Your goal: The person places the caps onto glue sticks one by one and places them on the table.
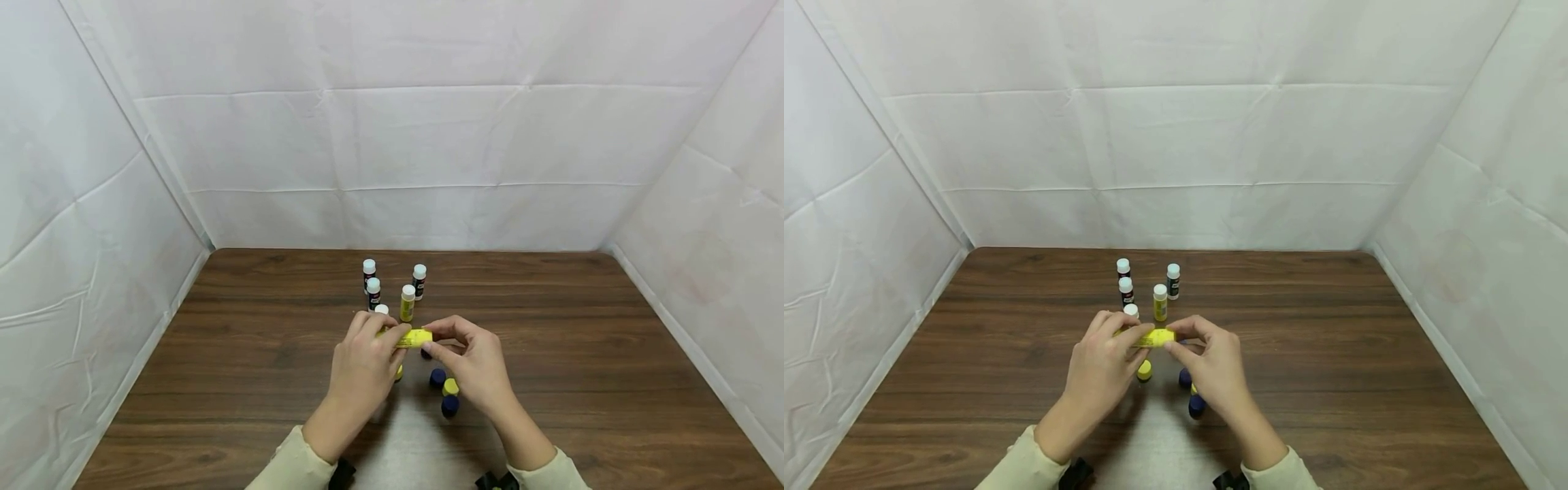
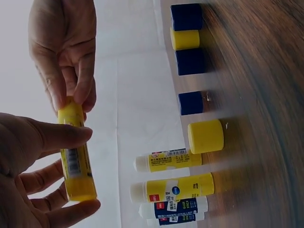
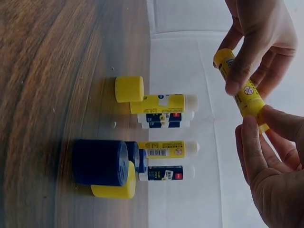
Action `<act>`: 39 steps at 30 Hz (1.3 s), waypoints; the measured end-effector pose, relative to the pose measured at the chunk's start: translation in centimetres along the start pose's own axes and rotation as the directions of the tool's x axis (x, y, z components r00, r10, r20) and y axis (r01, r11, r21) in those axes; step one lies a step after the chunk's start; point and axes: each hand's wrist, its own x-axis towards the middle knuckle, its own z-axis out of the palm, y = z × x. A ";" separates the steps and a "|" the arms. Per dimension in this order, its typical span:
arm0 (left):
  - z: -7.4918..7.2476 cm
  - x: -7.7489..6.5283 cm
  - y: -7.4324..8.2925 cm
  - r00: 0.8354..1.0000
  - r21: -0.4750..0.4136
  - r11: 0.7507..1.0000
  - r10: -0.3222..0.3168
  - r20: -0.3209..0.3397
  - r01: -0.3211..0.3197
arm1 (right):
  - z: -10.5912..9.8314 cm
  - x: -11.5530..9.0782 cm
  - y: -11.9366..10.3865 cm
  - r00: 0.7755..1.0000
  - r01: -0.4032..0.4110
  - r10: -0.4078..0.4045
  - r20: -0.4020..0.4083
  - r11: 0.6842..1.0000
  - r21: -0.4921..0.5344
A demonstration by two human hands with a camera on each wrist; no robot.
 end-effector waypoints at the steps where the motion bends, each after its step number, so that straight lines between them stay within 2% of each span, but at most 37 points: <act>1: 0.0 0.0 -0.1 1.000 0.002 1.000 -0.001 0.001 0.001 | -0.1 0.0 0.0 1.000 0.006 -0.006 -0.005 1.000 -0.019; 6: 0.2 0.1 -0.3 1.000 -0.006 1.000 -0.008 -0.001 0.008 | -0.6 0.2 -0.1 0.999 0.016 -0.019 -0.031 0.995 -0.098; 16: 0.1 0.0 -0.7 1.000 -0.005 1.000 -0.017 0.003 0.017 | -2.3 0.6 0.4 0.998 0.041 -0.045 -0.037 0.994 -0.100; 23: 0.3 0.0 -1.1 1.000 0.015 1.000 -0.018 -0.023 0.019 | -4.1 0.9 1.5 0.996 0.026 -0.041 -0.079 0.984 -0.177; 29: 0.2 0.1 -1.5 0.999 0.018 0.999 -0.025 -0.034 0.026 | -6.1 1.2 2.8 0.994 0.030 -0.059 -0.097 0.959 -0.282; 39: 0.1 0.0 -2.0 0.997 0.023 0.997 -0.074 -0.009 0.074 | -10.5 1.7 5.8 0.991 -0.001 -0.061 -0.121 0.891 -0.455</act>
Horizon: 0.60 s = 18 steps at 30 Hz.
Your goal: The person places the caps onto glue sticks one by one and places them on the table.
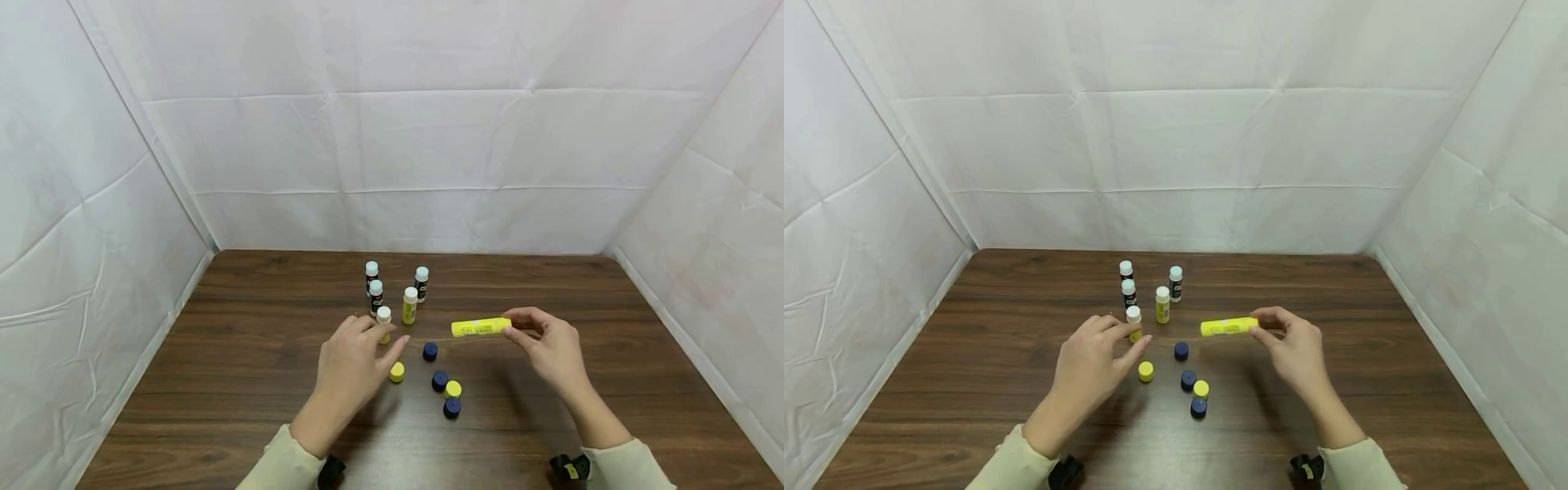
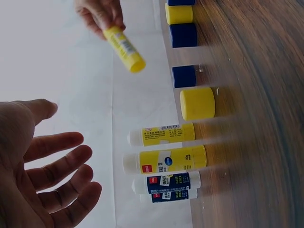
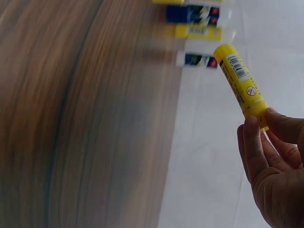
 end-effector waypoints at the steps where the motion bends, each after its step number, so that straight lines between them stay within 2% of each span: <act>1: 0.0 0.0 0.0 1.000 -0.002 1.000 -0.002 0.000 0.002 | -0.4 0.1 0.5 1.000 -0.004 0.003 -0.004 1.000 -0.017; 10: 0.1 0.0 -0.1 0.998 0.016 1.000 -0.022 0.062 0.021 | -3.3 1.3 5.4 0.997 -0.078 0.075 -0.027 0.988 -0.136; 18: 0.0 -0.1 -0.2 0.993 0.035 0.998 -0.056 0.101 0.053 | -5.7 2.5 7.6 0.991 -0.130 0.123 -0.052 0.978 -0.165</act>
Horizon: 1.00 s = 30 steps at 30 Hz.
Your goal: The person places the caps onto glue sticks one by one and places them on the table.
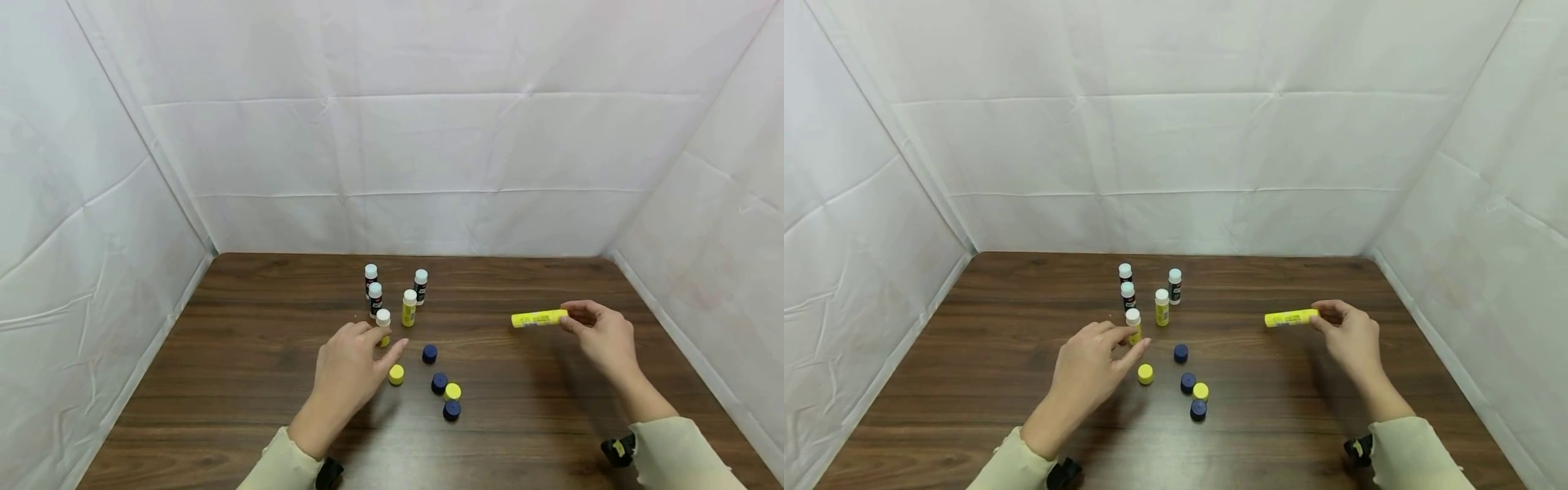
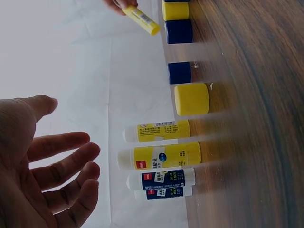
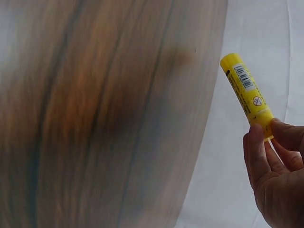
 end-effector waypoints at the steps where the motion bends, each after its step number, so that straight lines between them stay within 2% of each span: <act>1: 0.0 0.0 0.0 1.000 0.001 1.000 -0.004 0.004 0.004 | -0.2 0.3 0.2 1.000 -0.006 0.006 0.001 1.000 -0.005; 6: 0.0 0.0 -0.1 1.000 -0.004 1.000 -0.007 0.013 0.007 | -1.1 1.7 1.8 1.000 -0.014 0.014 0.000 0.998 -0.061; 13: 0.0 0.0 -0.1 1.000 -0.003 1.000 -0.002 0.018 0.002 | -2.8 3.6 3.5 0.999 0.041 -0.042 -0.003 0.987 -0.157; 24: -0.1 -0.1 -0.2 0.999 0.005 1.000 -0.019 0.043 0.019 | -4.2 5.4 5.2 0.998 0.062 -0.053 0.046 0.974 -0.220; 30: 0.1 -0.2 -0.7 0.997 -0.002 0.999 -0.039 0.066 0.039 | -5.1 5.9 5.2 0.996 0.080 -0.065 0.064 0.954 -0.287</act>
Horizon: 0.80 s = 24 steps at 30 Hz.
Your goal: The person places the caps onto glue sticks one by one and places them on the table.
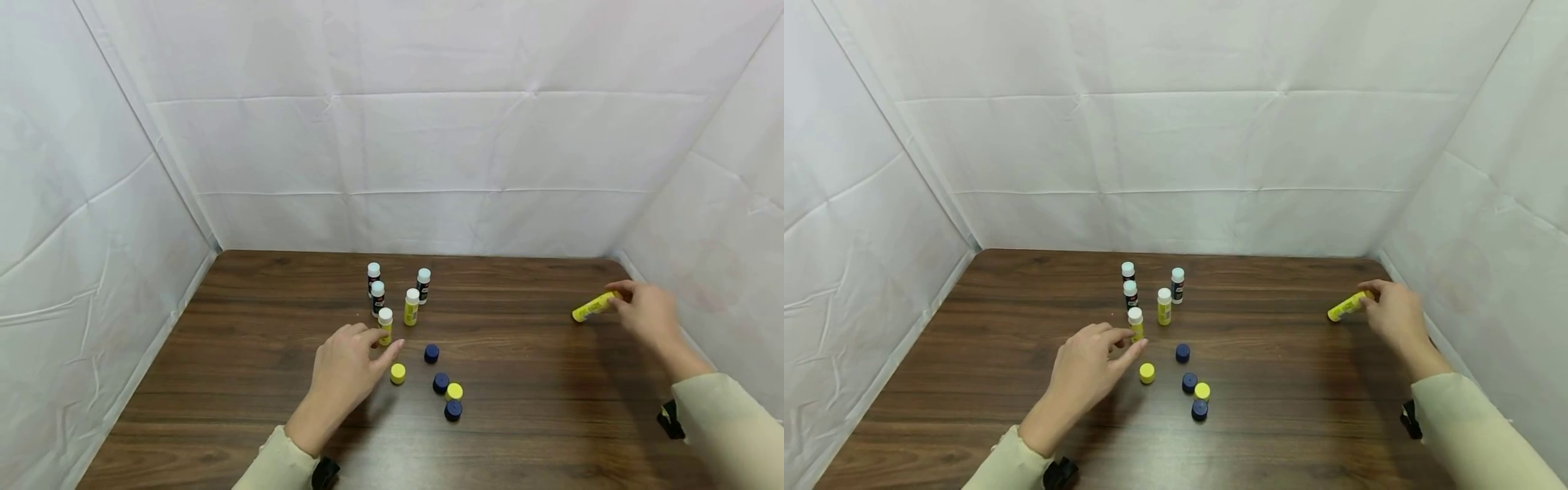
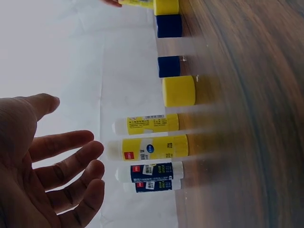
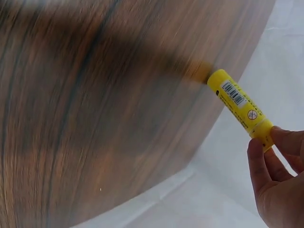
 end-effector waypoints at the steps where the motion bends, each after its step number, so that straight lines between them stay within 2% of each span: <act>1: 0.1 0.0 -0.1 1.000 -0.002 1.000 -0.004 0.005 0.004 | -0.2 0.1 0.0 1.000 0.006 -0.006 0.005 1.000 -0.016; 13: 1.0 0.2 -1.3 0.994 -0.009 0.997 -0.080 0.070 0.081 | -1.0 1.6 0.5 0.991 0.135 -0.130 0.038 0.974 -0.182; 19: 1.4 0.4 -1.8 0.990 -0.018 0.994 -0.110 0.091 0.112 | -0.9 2.2 1.1 0.990 0.139 -0.131 0.054 0.971 -0.193; 24: 1.6 0.6 -2.0 0.984 -0.029 0.988 -0.145 0.104 0.149 | -0.7 2.5 1.6 0.987 0.161 -0.157 0.036 0.967 -0.196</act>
